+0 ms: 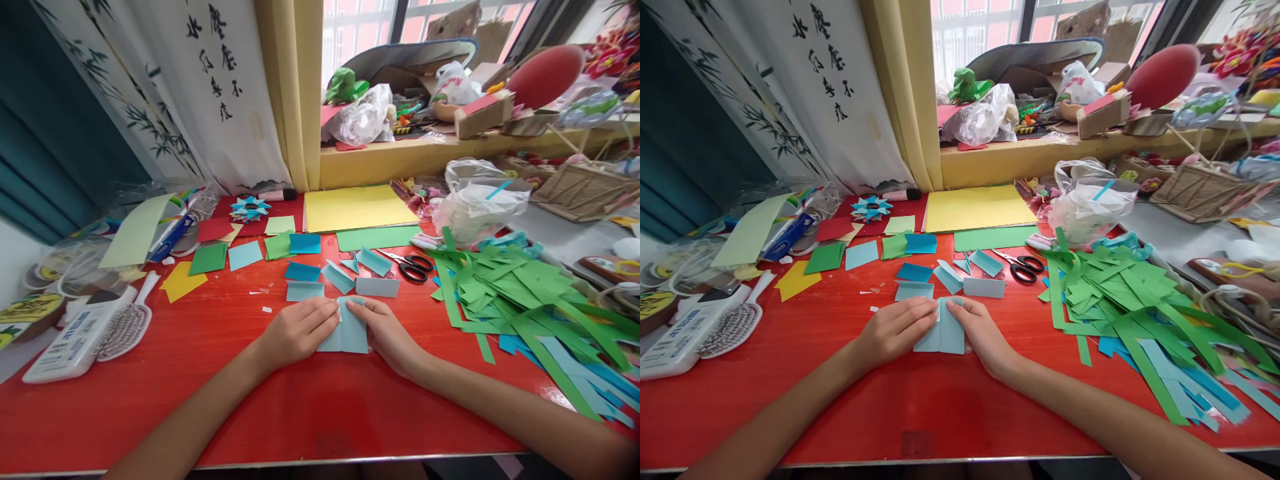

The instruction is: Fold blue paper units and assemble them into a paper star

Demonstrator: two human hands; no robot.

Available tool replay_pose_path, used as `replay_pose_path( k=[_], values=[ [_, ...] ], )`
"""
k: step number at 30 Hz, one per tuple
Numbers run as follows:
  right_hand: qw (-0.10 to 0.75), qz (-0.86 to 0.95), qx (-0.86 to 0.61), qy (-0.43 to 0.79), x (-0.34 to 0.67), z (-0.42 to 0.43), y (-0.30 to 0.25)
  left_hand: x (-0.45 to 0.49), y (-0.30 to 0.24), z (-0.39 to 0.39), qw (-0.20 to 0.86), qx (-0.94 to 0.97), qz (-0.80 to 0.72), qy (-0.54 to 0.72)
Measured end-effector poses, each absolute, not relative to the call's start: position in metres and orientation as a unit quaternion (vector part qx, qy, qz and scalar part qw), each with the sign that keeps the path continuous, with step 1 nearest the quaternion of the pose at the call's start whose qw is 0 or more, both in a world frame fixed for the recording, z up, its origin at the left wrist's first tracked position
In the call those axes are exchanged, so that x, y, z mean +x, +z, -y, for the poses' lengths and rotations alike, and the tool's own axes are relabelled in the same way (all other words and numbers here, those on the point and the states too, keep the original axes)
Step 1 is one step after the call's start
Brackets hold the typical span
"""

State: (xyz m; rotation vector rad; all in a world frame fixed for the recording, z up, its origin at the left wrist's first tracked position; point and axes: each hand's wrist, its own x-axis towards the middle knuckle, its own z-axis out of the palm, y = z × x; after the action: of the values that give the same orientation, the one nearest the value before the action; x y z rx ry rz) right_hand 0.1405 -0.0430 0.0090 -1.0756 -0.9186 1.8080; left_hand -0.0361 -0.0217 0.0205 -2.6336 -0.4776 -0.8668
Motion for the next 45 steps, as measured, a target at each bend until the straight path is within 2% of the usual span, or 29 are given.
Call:
replay_pose_path(
  k=[20, 29, 37, 45],
  values=[
    [0.404, 0.384, -0.42, 0.716, 0.144, 0.041, 0.006, -0.037, 0.01, 0.017, 0.092, -0.936, 0.156, -0.303],
    [0.406, 0.382, -0.412, 0.721, 0.145, 0.04, 0.015, -0.037, 0.014, 0.019, 0.031, -0.935, 0.209, -0.285],
    [0.42, 0.37, -0.4, 0.726, 0.146, 0.04, 0.014, -0.036, 0.014, 0.02, -0.089, -0.898, 0.281, -0.326],
    [0.422, 0.391, -0.395, 0.716, 0.145, 0.039, 0.013, -0.034, 0.018, 0.02, -0.148, -0.883, 0.291, -0.339]
  ],
)
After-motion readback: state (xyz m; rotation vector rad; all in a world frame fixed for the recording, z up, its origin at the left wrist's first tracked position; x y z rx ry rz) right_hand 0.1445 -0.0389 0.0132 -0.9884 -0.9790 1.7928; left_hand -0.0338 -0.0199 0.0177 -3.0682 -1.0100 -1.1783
